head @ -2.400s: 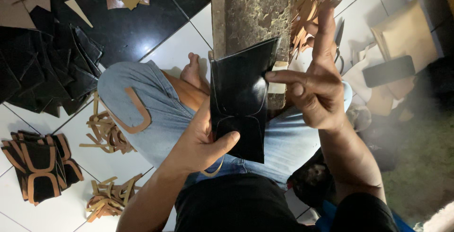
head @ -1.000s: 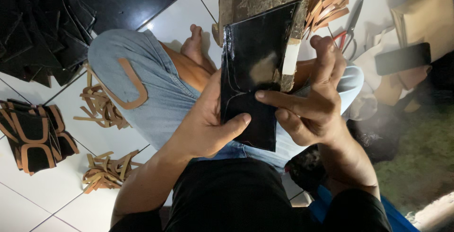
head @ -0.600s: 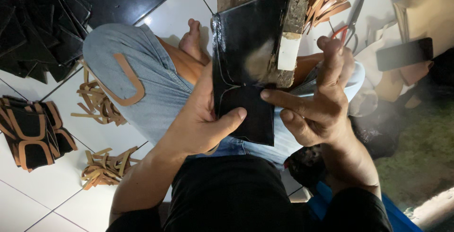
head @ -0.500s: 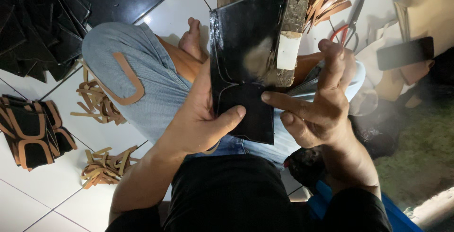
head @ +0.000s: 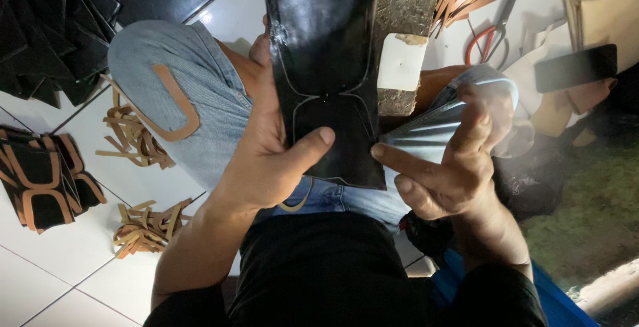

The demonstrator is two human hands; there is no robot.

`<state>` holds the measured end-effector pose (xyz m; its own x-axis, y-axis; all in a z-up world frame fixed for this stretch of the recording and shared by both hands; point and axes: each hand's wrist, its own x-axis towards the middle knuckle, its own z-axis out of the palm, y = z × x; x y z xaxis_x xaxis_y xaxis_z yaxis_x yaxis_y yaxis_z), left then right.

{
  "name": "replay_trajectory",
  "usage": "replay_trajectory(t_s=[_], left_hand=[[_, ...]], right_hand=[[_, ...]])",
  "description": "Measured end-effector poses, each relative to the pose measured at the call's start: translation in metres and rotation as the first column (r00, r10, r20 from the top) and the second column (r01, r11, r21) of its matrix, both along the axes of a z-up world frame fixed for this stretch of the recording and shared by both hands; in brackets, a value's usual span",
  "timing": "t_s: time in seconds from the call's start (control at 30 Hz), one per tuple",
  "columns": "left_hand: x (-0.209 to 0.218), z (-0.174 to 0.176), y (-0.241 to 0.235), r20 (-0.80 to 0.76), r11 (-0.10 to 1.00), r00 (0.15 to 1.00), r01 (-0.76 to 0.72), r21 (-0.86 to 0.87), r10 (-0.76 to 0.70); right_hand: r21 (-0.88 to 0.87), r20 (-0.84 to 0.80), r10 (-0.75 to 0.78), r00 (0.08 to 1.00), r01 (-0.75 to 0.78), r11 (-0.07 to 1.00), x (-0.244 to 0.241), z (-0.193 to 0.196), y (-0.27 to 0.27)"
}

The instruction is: The person assembles sandals by applying adhesive to black sole pieces and attaching tan U-shaped straps. They repeatedly pick up sole pieces, apply glue, and press the straps into place, then set the finished units aside.

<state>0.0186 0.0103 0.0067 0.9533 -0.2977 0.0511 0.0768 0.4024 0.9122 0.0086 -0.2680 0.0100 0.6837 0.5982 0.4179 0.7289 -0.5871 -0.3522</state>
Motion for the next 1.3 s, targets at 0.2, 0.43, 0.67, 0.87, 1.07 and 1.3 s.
replay_trajectory(t_s=[0.2, 0.43, 0.67, 0.87, 1.07, 1.3], left_hand=[[-0.005, -0.005, -0.002, -0.188, 0.957, 0.982, -0.040, -0.289, -0.015], [-0.005, -0.011, -0.003, -0.293, 0.926, 0.956, -0.116, -0.360, 0.006], [-0.005, -0.011, -0.008, -0.257, 0.927, 0.964, -0.152, -0.344, 0.062], [-0.005, -0.004, -0.013, -0.239, 0.936, 0.967, -0.166, -0.311, 0.092], [-0.003, 0.000, -0.016, -0.304, 0.904, 0.949, -0.204, -0.376, 0.088], [0.003, -0.025, -0.020, -0.218, 0.974, 0.950, -0.216, 0.062, 0.224]], right_hand=[[0.017, 0.000, -0.020, 1.000, 0.020, 1.000, -0.012, -0.002, -0.001], [0.048, 0.014, -0.059, 0.998, 0.058, 0.997, -0.020, 0.004, 0.002], [0.125, 0.047, -0.061, 0.997, 0.055, 0.991, -0.016, -0.002, 0.002], [-0.060, 0.093, -0.119, 0.989, 0.124, 0.990, -0.022, 0.001, 0.001], [-0.060, 0.184, -0.122, 0.975, 0.135, 0.989, -0.026, 0.001, 0.000], [0.125, 0.172, -0.324, 0.930, 0.305, 0.944, -0.015, -0.018, -0.014]])
